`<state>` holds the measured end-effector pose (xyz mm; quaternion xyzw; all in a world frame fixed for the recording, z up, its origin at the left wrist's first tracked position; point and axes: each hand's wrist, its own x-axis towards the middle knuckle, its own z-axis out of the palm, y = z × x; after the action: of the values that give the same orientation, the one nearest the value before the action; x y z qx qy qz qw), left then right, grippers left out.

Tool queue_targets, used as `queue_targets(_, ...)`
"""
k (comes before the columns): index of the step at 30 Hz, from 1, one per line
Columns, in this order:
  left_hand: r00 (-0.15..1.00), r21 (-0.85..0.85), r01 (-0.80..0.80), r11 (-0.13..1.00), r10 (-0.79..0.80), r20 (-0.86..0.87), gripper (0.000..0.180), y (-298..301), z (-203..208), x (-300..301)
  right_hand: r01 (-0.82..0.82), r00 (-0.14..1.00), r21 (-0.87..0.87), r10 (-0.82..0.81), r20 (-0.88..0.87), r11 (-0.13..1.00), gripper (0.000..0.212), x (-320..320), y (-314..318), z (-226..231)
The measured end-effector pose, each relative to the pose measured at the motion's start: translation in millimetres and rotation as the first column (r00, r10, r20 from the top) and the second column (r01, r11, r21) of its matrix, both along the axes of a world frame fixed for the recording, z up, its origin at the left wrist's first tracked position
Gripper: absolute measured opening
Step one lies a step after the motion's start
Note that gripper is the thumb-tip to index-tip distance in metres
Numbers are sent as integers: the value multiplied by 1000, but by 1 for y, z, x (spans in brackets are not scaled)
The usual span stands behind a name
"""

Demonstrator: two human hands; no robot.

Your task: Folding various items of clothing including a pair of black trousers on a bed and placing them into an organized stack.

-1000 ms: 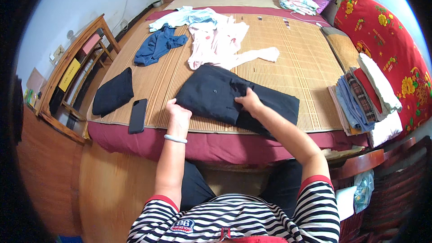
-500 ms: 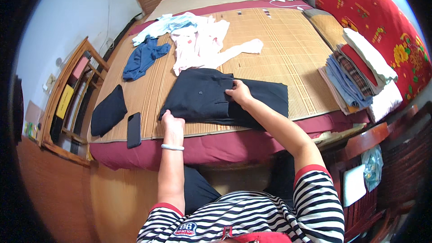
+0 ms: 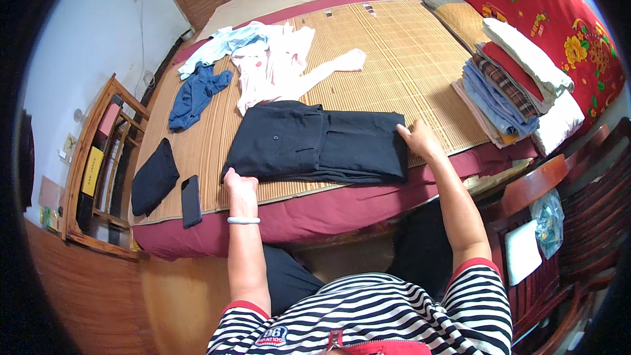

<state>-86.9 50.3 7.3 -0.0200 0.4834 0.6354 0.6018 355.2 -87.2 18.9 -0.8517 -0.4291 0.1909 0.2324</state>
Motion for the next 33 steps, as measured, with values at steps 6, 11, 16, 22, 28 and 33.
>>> queue_targets(6,1000,23,-11,1000,11,17,48,-3,2,3,-83,986,281,121,-118,956,78,-32,-5,0)
queue_targets(11,999,81,31,996,-33,22,48,-21,10,15,72,887,419,134,-442,905,81,-10,-4,7)
queue_targets(16,929,263,243,934,-302,215,51,-68,23,68,239,956,449,-128,-264,861,89,55,-21,-8)
queue_targets(22,615,215,754,621,-782,101,55,-113,33,97,319,889,227,-207,-409,920,37,88,-47,-12)
queue_targets(28,204,135,966,223,-325,-924,18,-114,31,100,268,894,361,-91,-439,893,27,84,-53,11)
queue_targets(33,-89,98,938,333,502,-860,38,-105,39,95,126,836,553,212,-506,824,39,63,-40,47)
